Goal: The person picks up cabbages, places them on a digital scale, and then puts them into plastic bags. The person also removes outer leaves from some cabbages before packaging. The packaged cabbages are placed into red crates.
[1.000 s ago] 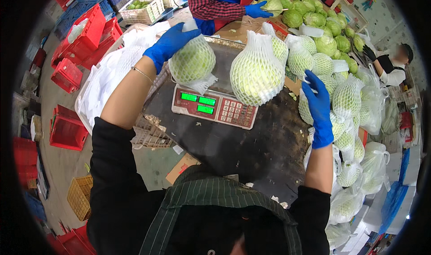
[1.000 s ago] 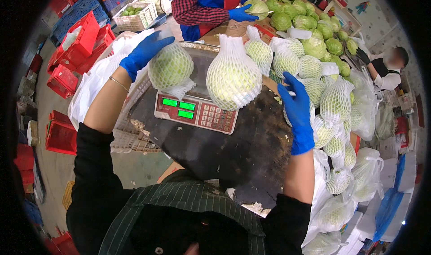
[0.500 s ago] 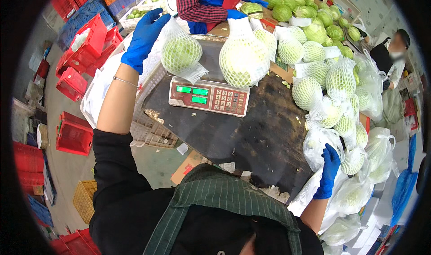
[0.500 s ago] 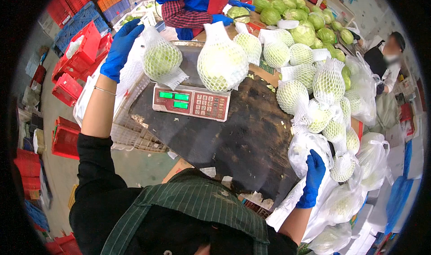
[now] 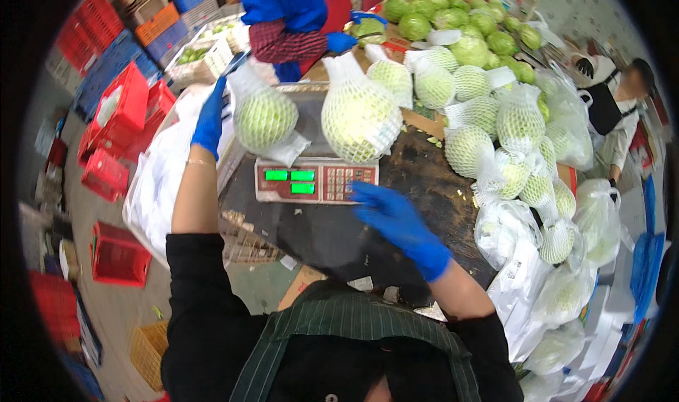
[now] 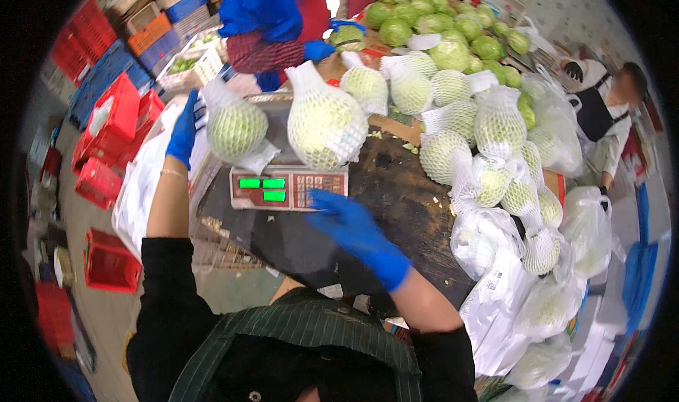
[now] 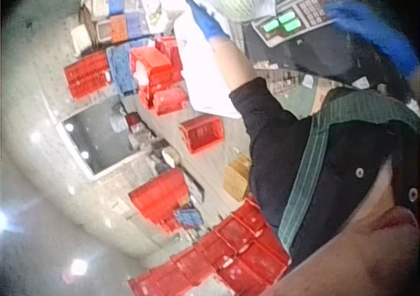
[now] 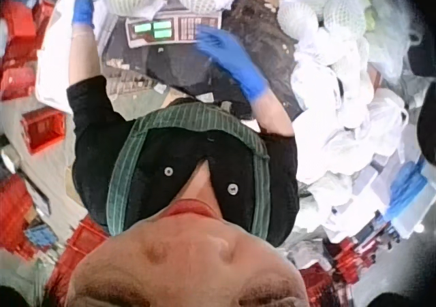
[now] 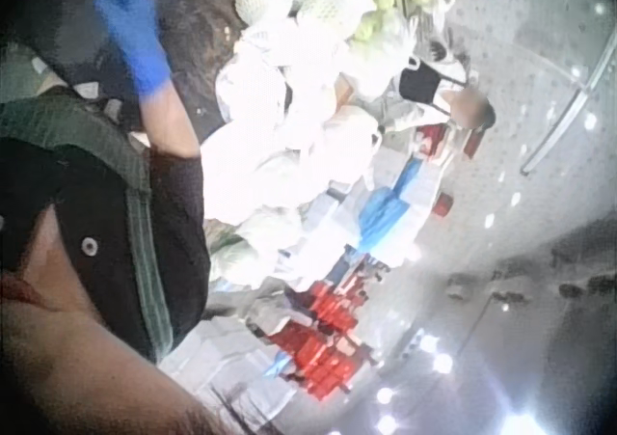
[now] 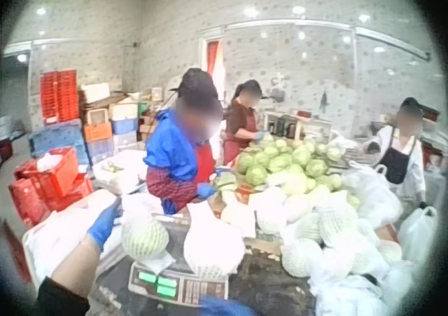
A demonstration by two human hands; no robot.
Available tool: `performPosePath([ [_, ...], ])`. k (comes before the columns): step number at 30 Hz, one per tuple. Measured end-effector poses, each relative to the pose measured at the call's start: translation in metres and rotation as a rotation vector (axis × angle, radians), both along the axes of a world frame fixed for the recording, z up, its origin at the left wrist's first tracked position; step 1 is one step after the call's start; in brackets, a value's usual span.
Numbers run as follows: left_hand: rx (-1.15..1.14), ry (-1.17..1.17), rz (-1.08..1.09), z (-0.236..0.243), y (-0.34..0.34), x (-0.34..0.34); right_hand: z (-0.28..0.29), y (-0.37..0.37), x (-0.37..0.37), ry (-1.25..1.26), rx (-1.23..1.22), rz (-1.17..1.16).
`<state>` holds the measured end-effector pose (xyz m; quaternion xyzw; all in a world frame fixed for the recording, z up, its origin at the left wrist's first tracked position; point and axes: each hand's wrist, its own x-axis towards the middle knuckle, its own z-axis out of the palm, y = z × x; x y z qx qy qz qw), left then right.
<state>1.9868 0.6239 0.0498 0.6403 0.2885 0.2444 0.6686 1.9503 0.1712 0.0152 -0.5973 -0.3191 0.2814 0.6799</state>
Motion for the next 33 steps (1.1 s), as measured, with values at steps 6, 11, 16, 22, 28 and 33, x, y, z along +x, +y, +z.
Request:
performPosePath([
  [6, -0.539, -0.191, -0.299, -0.059, -0.023, -0.01, 0.006, 0.185, 0.05, 0.307, 0.089, -0.01],
  [11, -0.052, -0.27, -0.063, -0.019, -0.114, -0.095, -0.017, 0.164, 0.038, 0.435, 0.332, 0.023],
  [16, 0.977, -0.316, -0.546, 0.0, -0.231, -0.146, 0.002, 0.053, 0.003, 0.668, 0.604, 0.036],
  [22, 0.561, -0.284, -0.962, -0.051, -0.333, -0.086, -0.005, -0.078, 0.015, 1.185, 0.633, -0.347],
  [28, 0.179, -0.139, -0.806, -0.089, -0.393, -0.026, -0.048, -0.153, 0.048, -0.066, -0.351, -0.768],
  [33, 0.386, -0.207, -0.702, -0.06, -0.406, 0.013, -0.015, -0.198, 0.06, -0.238, -0.273, -0.807],
])
